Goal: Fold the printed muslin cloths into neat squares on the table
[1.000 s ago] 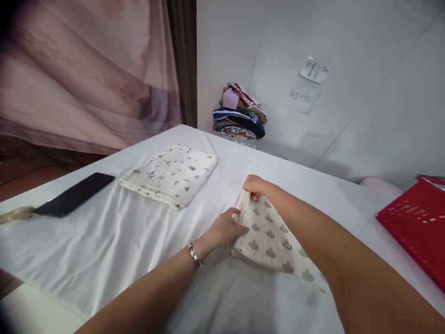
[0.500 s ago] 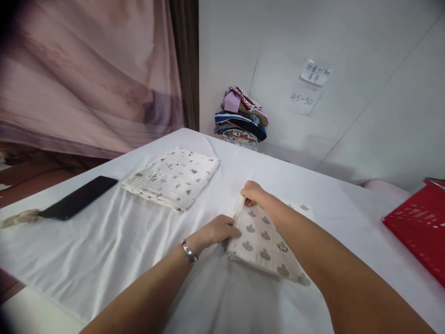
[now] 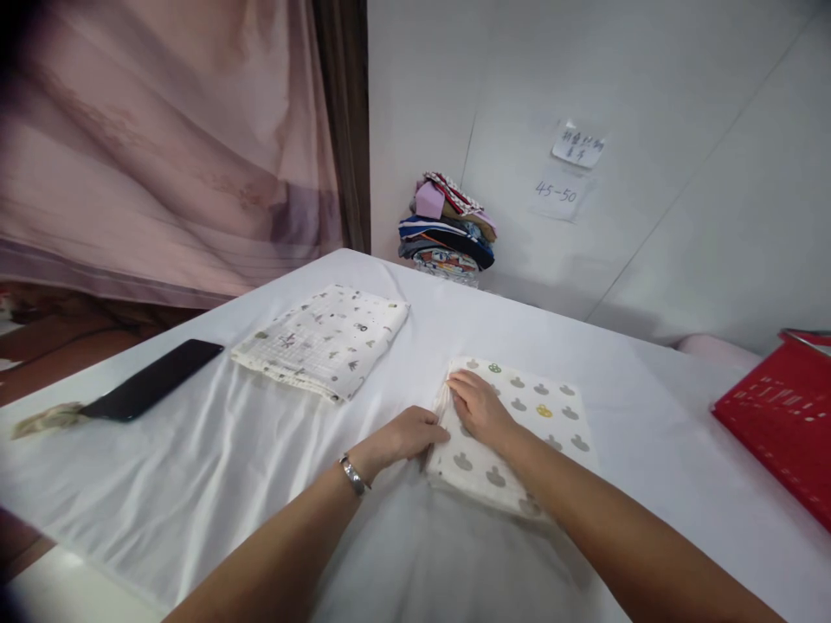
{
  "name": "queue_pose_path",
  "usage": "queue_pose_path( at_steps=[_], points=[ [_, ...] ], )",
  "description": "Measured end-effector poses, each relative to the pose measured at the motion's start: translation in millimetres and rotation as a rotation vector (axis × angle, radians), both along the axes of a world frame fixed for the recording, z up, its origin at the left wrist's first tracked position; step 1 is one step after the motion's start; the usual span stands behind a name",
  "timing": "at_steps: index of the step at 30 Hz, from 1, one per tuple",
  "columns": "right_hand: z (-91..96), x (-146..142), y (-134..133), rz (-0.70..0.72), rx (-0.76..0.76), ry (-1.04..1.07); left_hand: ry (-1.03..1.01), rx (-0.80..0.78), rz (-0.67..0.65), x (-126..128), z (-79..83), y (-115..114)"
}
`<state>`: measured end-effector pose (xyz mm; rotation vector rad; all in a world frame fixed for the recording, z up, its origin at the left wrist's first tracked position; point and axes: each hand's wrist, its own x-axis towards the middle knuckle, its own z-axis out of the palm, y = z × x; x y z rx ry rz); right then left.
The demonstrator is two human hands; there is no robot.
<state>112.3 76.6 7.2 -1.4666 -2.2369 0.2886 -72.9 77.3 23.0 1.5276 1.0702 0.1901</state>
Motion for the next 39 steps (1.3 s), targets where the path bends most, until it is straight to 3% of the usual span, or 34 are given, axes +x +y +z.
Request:
queue_pose_path(
  at_steps=[3,8,12,20,25,27,30,32,35,39],
  points=[
    [-5.0,0,0,0.044,0.025,-0.091,0.063,0.101,0.008,0,1.1,-2],
    [-5.3,-5,-7,-0.038,-0.153,-0.120,0.174,0.309,0.071,-3,2.3,-5],
    [-3.1,-11,-17,-0.010,-0.186,-0.184,0.143,0.224,0.021,-4,0.1,-4],
    [-0.1,-12,-36,-0.050,-0.268,-0.171,0.044,0.165,0.092,-3,-11.8,-4],
    [-4.0,-11,-56,-0.040,-0.215,-0.257,0.077,0.134,0.054,-5,-7.4,-3],
    [-3.1,-13,-56,-0.038,-0.207,-0.257,0.160,0.239,0.087,1,-0.6,-7],
    [0.1,-17,-53,-0.040,-0.173,-0.225,0.222,0.645,0.227,21,9.1,-15],
    [2.8,-20,-54,-0.014,-0.135,-0.200,0.142,0.871,0.169,37,11.0,-19],
    [7.3,-26,-69,0.046,-0.112,-0.163,0.089,0.886,-0.068,50,3.5,-17],
    [18.4,-19,-111,0.174,-0.246,-0.071,0.151,0.795,-0.105,42,-18.2,-8]
  ],
)
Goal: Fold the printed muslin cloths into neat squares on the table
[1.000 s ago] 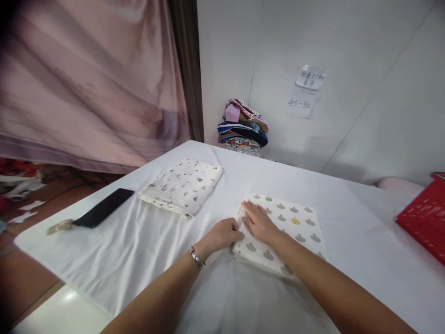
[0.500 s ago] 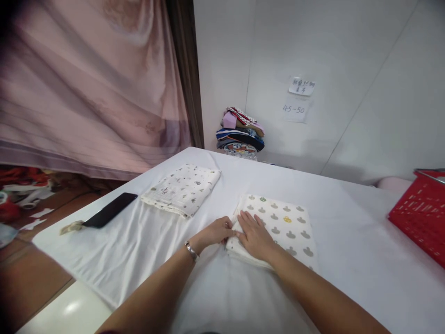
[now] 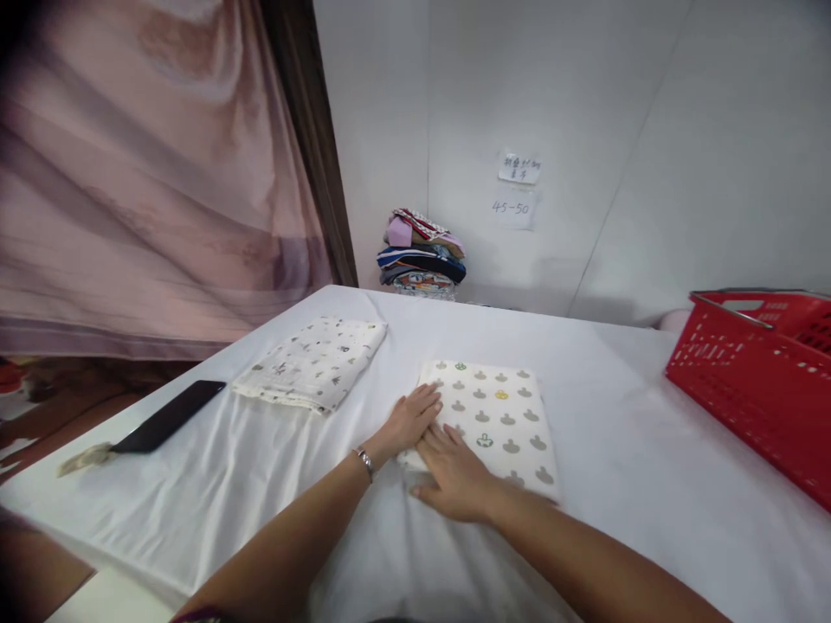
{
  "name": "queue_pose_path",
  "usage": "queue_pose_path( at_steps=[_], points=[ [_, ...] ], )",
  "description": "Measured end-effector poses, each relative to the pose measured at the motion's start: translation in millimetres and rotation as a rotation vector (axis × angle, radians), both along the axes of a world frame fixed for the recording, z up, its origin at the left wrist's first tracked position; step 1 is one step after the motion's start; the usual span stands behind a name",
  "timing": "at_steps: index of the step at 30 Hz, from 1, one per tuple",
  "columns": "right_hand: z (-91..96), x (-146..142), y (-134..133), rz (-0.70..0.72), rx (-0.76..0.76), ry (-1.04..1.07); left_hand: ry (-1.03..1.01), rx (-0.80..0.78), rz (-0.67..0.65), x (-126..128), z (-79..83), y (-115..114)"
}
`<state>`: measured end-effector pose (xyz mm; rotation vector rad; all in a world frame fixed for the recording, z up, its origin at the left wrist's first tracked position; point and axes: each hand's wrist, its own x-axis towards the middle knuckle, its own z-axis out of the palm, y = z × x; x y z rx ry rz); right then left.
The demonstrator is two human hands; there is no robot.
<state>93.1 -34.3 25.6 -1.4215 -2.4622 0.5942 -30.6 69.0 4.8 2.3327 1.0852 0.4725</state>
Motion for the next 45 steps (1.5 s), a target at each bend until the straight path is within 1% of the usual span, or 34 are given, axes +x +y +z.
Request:
queue_pose_path(
  at_steps=[2,3,4,5,7,8,9,10,11,13,14,16,18,21,23,25,27,29,31,33,34,36,38,40,43,45],
  points=[
    [9.9,13,-16,0.057,-0.084,0.037,-0.010,0.012,0.014,-6,-8.9,1],
    [15.5,22,-20,0.049,-0.091,0.054,-0.013,0.013,0.015,-8,-11.8,1],
    [20.7,33,-21,0.012,-0.068,0.066,-0.015,0.010,0.013,-9,-13.8,0],
    [24.8,45,-18,-0.060,-0.012,0.066,-0.018,0.004,0.014,-9,-14.8,0],
    [26.3,72,-5,-0.278,0.139,0.001,-0.023,-0.007,0.019,-8,-15.1,-1],
    [22.8,85,3,-0.402,0.193,-0.062,-0.026,-0.011,0.020,-8,-14.9,-1],
    [16.7,97,10,-0.516,0.185,-0.137,-0.027,-0.014,0.019,-7,-14.8,-1],
    [8.5,108,17,-0.613,0.127,-0.203,-0.027,-0.016,0.020,-6,-14.8,0],
    [-0.7,117,22,-0.662,0.074,-0.244,-0.028,-0.016,0.020,-6,-15.1,0],
    [-18.1,127,27,-0.693,0.029,-0.284,-0.030,-0.014,0.020,-5,-16.2,1],
    [-24.7,130,28,-0.690,0.031,-0.283,-0.032,-0.012,0.023,-5,-16.9,1],
    [-32.3,132,27,-0.686,0.054,-0.259,-0.035,-0.011,0.034,-4,-17.9,1],
    [-34.9,133,24,-0.696,0.070,-0.214,-0.041,-0.014,0.063,-4,-18.2,0],
    [-38.0,136,14,-0.797,0.059,-0.095,-0.057,-0.018,0.138,-3,-17.0,-3],
    [-42.6,139,3,-0.885,0.022,0.028,-0.065,-0.018,0.183,-3,-15.9,-4],
    [-48.0,143,-12,-0.941,0.011,0.164,-0.061,-0.016,0.203,-3,-14.5,-4],
    [-52.2,145,-28,-0.942,0.046,0.277,-0.035,-0.002,0.194,-3,-12.0,-1],
    [-53.2,144,-46,-0.924,0.099,0.329,0.001,0.012,0.181,-4,-7.0,-1],
    [-51.3,139,-65,-0.881,0.158,0.300,0.023,0.040,0.181,-5,0.3,-7],
    [-48.3,132,-82,-0.770,0.247,0.208,0.019,0.123,0.138,-8,7.7,-22],
    [-47.2,128,-89,-0.679,0.300,0.148,0.015,0.185,0.082,-11,10.5,-31],
    [-47.2,122,-101,-0.471,0.400,0.024,0.027,0.310,-0.096,-18,12.5,-52],
    [-50.3,118,-107,-0.334,0.470,-0.080,0.063,0.396,-0.266,-26,9.5,-67],
    [-55.2,116,-108,-0.306,0.513,-0.158,0.097,0.455,-0.346,-33,3.4,-74],
    [-61.5,117,-102,-0.368,0.530,-0.249,0.111,0.521,-0.344,-37,-4.8,-72],
    [-62.9,120,-97,-0.387,0.526,-0.289,0.114,0.542,-0.340,-36,-7.1,-67]
  ],
)
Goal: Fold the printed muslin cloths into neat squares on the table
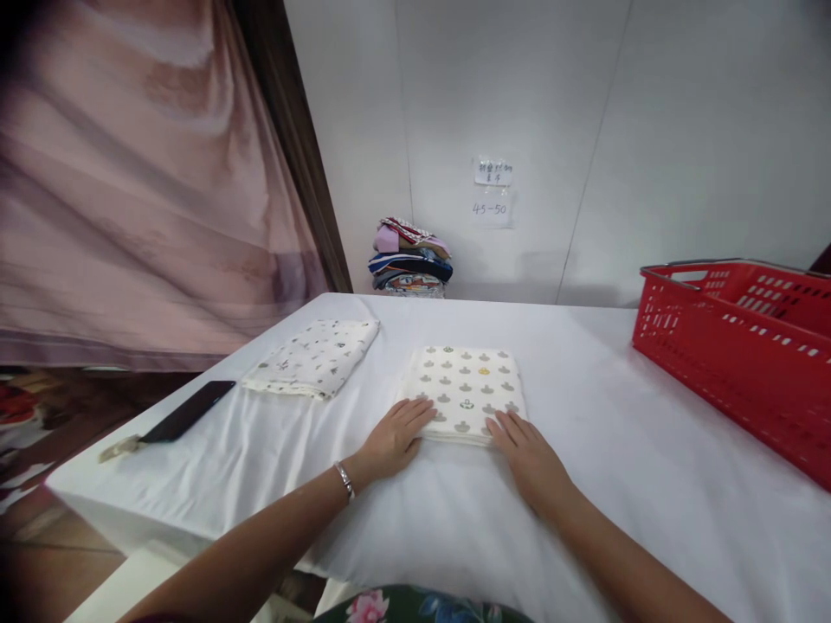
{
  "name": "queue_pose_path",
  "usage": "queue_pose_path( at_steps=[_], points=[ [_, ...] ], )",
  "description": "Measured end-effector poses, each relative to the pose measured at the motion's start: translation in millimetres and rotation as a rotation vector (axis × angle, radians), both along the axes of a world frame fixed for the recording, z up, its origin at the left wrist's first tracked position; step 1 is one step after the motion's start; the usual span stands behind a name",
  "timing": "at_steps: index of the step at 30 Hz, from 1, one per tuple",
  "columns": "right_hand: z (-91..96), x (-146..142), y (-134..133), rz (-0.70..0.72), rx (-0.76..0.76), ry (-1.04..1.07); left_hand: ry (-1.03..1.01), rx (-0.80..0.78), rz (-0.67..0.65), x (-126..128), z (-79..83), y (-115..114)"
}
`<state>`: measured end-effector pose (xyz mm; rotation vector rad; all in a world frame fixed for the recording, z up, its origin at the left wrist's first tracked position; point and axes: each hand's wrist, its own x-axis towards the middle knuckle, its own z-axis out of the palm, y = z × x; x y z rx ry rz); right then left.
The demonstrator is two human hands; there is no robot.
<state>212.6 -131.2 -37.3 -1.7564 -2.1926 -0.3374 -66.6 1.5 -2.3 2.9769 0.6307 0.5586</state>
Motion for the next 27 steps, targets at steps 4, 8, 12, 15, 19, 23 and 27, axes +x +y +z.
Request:
queue_pose_path(
  at_steps=[4,8,12,15,19,23,27],
  points=[
    [3.1,3,8,0.033,-0.012,-0.026,0.009,0.003,-0.001,3,0.9,4],
    [12.8,1,12,0.064,-0.035,-0.028,0.016,-0.023,0.009,6,3.7,1],
    [35.4,6,18,0.067,-0.071,-0.010,-0.016,-0.063,0.059,13,4.8,-5],
    [57.8,14,23,0.041,-0.070,0.012,-0.057,-0.077,0.104,22,2.8,-7],
    [72.9,21,24,0.069,-0.067,-0.003,-0.071,-0.033,0.182,32,-1.6,-6],
    [64.3,27,19,0.066,-0.076,0.013,-0.039,0.035,0.215,34,-1.1,-4],
    [61.4,35,17,0.050,-0.042,0.065,-0.044,0.069,0.210,28,9.6,4]
  ],
)
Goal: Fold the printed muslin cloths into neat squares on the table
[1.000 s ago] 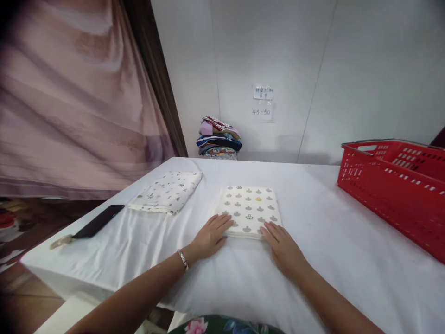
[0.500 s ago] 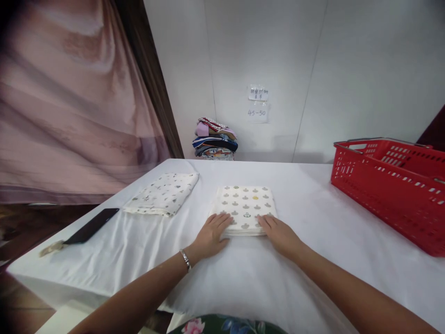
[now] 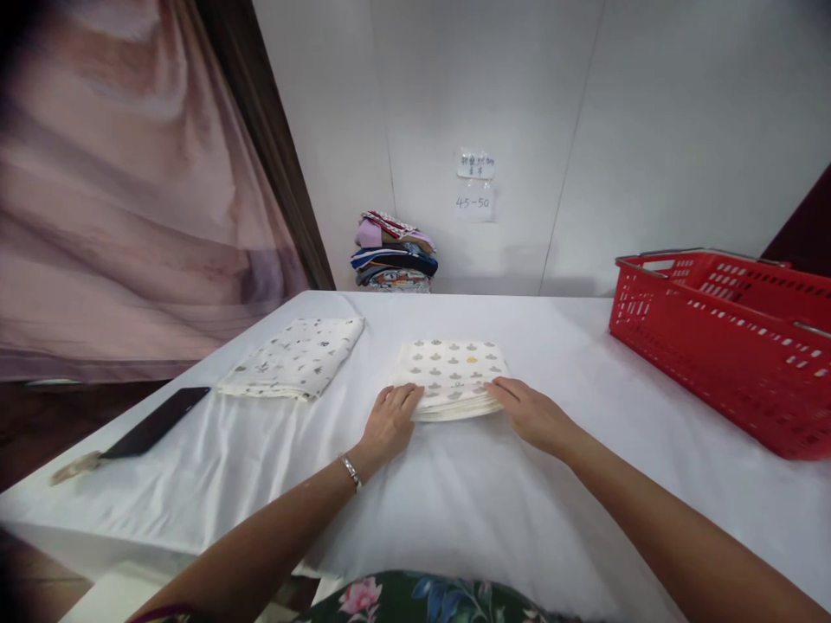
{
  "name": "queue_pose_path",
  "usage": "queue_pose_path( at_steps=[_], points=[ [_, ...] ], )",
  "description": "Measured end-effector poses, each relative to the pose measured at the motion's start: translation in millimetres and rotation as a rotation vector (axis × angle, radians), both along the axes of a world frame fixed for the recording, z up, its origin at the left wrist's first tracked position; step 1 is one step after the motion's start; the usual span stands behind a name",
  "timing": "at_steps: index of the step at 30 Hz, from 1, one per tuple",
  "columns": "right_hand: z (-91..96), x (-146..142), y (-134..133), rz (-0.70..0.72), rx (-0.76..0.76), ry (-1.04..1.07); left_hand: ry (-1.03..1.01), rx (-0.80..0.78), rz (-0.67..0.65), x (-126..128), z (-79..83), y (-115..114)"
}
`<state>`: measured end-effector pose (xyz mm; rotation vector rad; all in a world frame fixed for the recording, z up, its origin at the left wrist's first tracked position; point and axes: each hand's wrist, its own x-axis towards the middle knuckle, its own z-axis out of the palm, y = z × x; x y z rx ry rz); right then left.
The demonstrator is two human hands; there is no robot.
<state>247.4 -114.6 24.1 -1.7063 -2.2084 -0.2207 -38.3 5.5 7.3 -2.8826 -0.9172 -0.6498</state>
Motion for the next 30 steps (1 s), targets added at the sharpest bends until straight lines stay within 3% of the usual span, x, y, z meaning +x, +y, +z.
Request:
queue_pose_path(
  at_steps=[6,12,15,19,22,25,27,30],
  points=[
    [14.1,19,-1,-0.027,0.058,0.093,-0.029,-0.009,-0.149,-2,12.2,-5],
    [-22.7,32,-25,-0.068,-0.079,0.181,0.075,-0.027,-0.331,7,2.7,-34],
    [-35.3,26,-41,-0.212,-0.133,0.407,0.057,-0.008,-0.347,6,0.5,-36],
    [-30.3,17,-50,-0.540,-0.276,0.963,0.055,0.016,-0.359,3,0.3,-35],
    [-21.7,14,-43,-0.645,-0.360,1.276,0.051,0.017,-0.349,2,1.6,-35],
    [-14.7,16,-26,-0.650,-0.383,1.362,0.058,0.010,-0.324,7,4.1,-39],
    [-10.2,25,-9,-0.628,-0.346,1.389,0.076,0.005,-0.326,17,5.6,-47],
    [-5.7,49,19,-0.545,-0.161,1.427,0.088,0.002,-0.349,42,5.6,-66]
  ],
)
